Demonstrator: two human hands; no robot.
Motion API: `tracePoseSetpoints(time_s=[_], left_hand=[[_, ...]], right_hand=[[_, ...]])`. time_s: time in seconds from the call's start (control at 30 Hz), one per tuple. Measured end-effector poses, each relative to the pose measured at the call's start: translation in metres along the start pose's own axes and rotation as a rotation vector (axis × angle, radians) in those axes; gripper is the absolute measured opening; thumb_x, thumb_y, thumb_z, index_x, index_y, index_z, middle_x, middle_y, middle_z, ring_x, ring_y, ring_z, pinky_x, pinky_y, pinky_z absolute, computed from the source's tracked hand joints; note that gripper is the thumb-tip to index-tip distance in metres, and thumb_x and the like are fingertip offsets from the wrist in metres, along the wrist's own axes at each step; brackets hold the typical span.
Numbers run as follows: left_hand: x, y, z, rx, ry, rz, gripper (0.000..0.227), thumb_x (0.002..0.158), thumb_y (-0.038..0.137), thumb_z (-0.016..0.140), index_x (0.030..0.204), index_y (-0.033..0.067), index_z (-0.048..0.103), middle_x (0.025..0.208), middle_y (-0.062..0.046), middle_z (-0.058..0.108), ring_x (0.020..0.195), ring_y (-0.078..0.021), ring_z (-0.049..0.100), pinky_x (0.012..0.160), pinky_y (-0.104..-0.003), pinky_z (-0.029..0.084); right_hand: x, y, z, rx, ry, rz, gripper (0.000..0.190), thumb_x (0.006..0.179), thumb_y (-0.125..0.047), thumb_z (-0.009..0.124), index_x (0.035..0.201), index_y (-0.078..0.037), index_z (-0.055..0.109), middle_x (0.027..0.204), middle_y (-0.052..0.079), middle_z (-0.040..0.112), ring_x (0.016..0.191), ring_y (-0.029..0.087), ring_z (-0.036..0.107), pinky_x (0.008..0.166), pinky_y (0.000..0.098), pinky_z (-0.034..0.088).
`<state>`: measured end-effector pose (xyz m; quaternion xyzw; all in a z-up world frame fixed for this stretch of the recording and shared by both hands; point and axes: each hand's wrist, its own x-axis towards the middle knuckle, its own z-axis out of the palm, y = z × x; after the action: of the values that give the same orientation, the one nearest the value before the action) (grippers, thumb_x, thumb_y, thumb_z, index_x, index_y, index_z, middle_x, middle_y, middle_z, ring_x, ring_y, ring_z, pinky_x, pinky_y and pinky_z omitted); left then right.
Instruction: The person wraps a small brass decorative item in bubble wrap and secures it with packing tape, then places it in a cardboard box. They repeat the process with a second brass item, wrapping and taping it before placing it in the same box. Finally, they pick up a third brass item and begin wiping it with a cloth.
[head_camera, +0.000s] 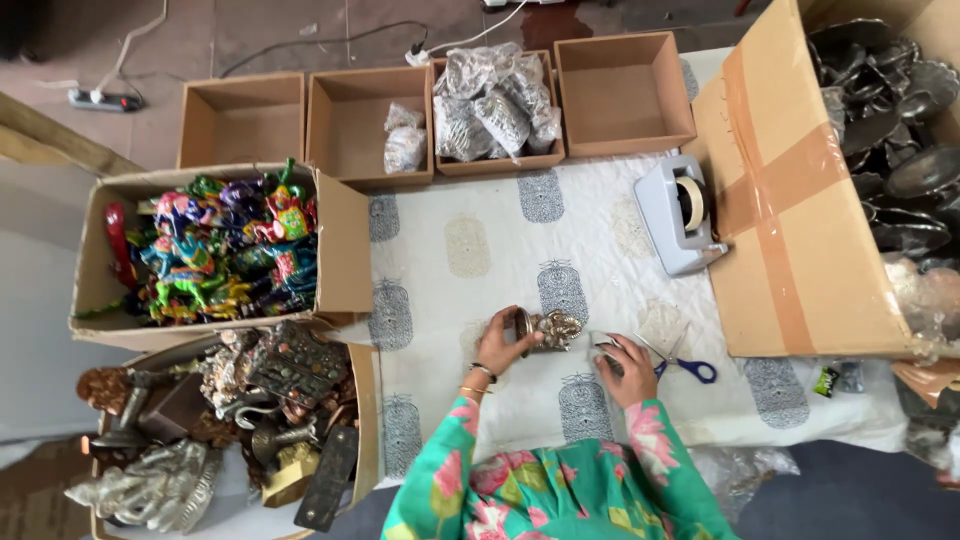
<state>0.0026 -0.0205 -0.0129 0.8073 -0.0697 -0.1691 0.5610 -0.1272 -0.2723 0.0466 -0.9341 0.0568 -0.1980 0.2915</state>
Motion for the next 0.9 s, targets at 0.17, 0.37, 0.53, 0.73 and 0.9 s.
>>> tracePoseSetpoints(time_s=[0.17,0.37,0.53,0.73,0.9], left_hand=[[-0.027,0.080,-0.019,0.281,0.061,0.222,0.087,0.067,0.036,0.095,0.137,0.0077,0.052,0.124,-0.015,0.061,0.115,-0.0352,0.063,0.097,-0.046,0.053],[-0.034,0.103,-0.005,0.426,0.026,0.536,0.061,0.078,0.021,0.084,0.132,0.0175,0.056,0.141,-0.010,0.057,0.125,-0.0306,0.062,0.091,-0.038,0.059],[-0.032,0.131,-0.019,0.844,0.163,0.836,0.066,0.080,0.008,0.079,0.140,0.0252,0.057,0.142,-0.008,0.056,0.132,-0.0287,0.059,0.107,-0.040,0.053],[-0.063,0.316,-0.088,0.233,0.029,0.732,0.049,0.085,0.016,0.080,0.130,0.0143,0.062,0.134,-0.008,0.061,0.120,-0.0306,0.061,0.098,-0.045,0.050],[-0.169,0.497,-0.158,-0.069,-0.250,1.008,0.026,0.097,0.014,0.057,0.118,0.0058,0.070,0.128,-0.011,0.070,0.112,-0.0284,0.070,0.094,-0.041,0.056]], right_hand=[[0.005,0.011,0.006,-0.002,-0.020,0.051,0.021,0.083,-0.017,0.078,0.103,-0.012,0.077,0.122,0.007,0.069,0.109,0.033,0.062,0.096,0.0417,0.049],[0.002,0.017,0.012,0.027,-0.005,0.052,0.021,0.081,-0.013,0.078,0.102,-0.012,0.077,0.122,0.007,0.069,0.112,0.034,0.061,0.099,0.0429,0.048],[0.003,0.012,0.012,0.017,-0.007,0.074,0.020,0.081,-0.014,0.077,0.102,-0.013,0.077,0.122,0.007,0.069,0.113,0.034,0.060,0.099,0.0433,0.047],[-0.002,0.033,0.023,0.003,-0.031,0.029,0.019,0.084,-0.018,0.077,0.102,-0.012,0.076,0.122,0.010,0.068,0.112,0.035,0.060,0.099,0.0460,0.046],[0.002,0.034,0.028,0.016,-0.008,0.060,0.021,0.082,-0.020,0.079,0.101,-0.012,0.076,0.122,0.011,0.067,0.111,0.035,0.060,0.096,0.0448,0.047]])
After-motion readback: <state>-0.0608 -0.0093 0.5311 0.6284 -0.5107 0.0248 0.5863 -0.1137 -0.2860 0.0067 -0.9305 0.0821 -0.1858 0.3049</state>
